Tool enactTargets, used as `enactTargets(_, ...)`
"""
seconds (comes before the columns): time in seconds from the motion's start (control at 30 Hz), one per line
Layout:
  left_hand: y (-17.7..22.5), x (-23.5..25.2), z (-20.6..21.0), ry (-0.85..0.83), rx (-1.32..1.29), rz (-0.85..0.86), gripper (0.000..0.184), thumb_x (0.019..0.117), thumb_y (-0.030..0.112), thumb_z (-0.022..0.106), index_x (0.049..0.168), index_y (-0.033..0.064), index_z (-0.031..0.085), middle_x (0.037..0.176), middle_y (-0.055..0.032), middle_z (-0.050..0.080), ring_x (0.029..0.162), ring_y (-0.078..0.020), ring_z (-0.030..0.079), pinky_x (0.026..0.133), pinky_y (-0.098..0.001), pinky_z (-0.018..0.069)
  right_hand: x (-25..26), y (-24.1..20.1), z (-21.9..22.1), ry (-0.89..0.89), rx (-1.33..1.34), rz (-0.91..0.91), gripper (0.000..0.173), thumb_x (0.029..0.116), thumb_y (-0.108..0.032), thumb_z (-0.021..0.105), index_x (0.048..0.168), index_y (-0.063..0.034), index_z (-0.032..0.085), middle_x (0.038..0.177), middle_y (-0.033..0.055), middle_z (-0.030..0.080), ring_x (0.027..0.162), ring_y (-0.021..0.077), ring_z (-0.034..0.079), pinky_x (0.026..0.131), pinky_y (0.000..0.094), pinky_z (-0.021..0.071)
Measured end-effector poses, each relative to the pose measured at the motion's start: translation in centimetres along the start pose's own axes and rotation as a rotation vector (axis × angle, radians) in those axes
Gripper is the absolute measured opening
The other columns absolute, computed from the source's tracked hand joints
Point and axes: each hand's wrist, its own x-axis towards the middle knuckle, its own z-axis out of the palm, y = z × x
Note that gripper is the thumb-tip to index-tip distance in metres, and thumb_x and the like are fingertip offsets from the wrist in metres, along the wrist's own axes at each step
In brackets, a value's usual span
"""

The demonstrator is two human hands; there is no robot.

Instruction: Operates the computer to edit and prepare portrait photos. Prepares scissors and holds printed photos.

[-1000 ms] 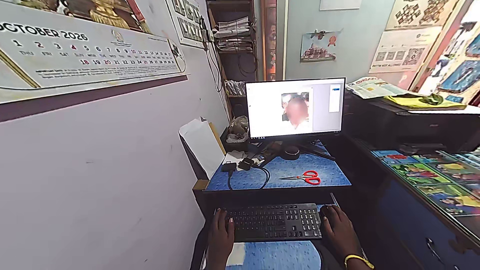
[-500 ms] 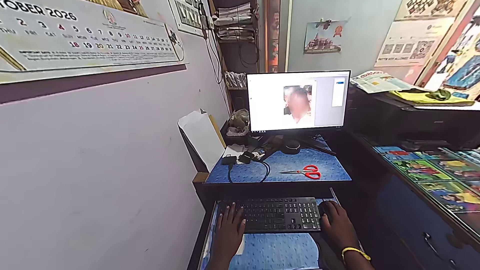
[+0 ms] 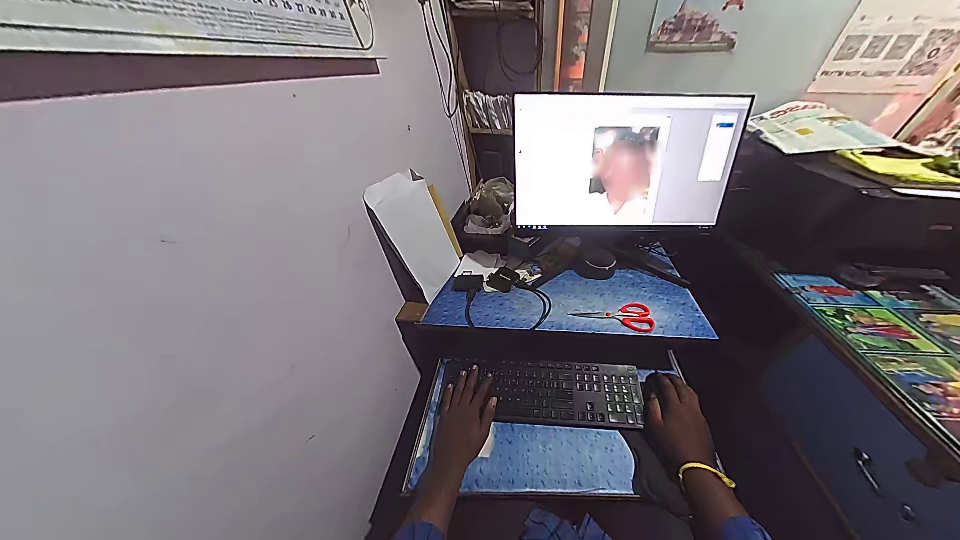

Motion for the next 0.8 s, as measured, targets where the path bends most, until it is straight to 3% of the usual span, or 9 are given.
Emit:
enactTargets(0.3,-0.01,0.14,-0.11,-0.002,-0.029,0.005,0.059,0.1063,0.055,0.022,0.151,0.0298,0.050,0.166,-0.0030,0.035,0.154,-0.0282,0.029,0.125,-0.0551,0.0207,0.18,-0.03,-0.08,-0.015,-0.008,0.018,0.047,0.0979,-0.033,0.042,0.135,-0.0138,0.064,0.144,0.0143,0.058,0.135,0.0354,0.053,0.107,0.0552,0.0471)
enactTargets(0.47,0.02,0.00,-0.45,-0.032,-0.053,0.005,0.057,0.1068,0.054,0.025,0.153,0.0296,0.048,0.165,-0.0053,0.035,0.154,-0.0307,0.029,0.124,-0.0571,0.0207,-0.06,-0.01,-0.25,-0.080,-0.008,0.034,0.051,0.1000,-0.035,0.040,0.141,-0.0104,0.060,0.149,0.0182,0.054,0.141,0.0380,0.048,0.114,0.0551,0.0404)
enactTargets(0.7,0.15,0.14,-0.79,-0.120,-0.039,-0.030,0.057,0.1074,0.055,0.024,0.156,0.0323,0.043,0.169,-0.0007,0.026,0.158,-0.0238,0.017,0.126,-0.0540,0.0148,0.01,0.49,0.33,-0.093,-0.011,0.027,0.053,0.1012,-0.037,0.039,0.143,-0.0109,0.057,0.151,0.0186,0.052,0.143,0.0377,0.045,0.117,0.0524,0.0372)
enactTargets(0.8,0.16,0.08,-0.68,-0.102,-0.059,-0.024,0.056,0.1074,0.054,0.026,0.156,0.0312,0.043,0.170,-0.0009,0.026,0.158,-0.0233,0.017,0.126,-0.0538,0.0146,0.06,0.83,0.56,-0.088,0.001,0.017,0.051,0.1019,-0.035,0.042,0.143,-0.0088,0.057,0.150,0.0201,0.052,0.143,0.0385,0.045,0.117,0.0523,0.0373)
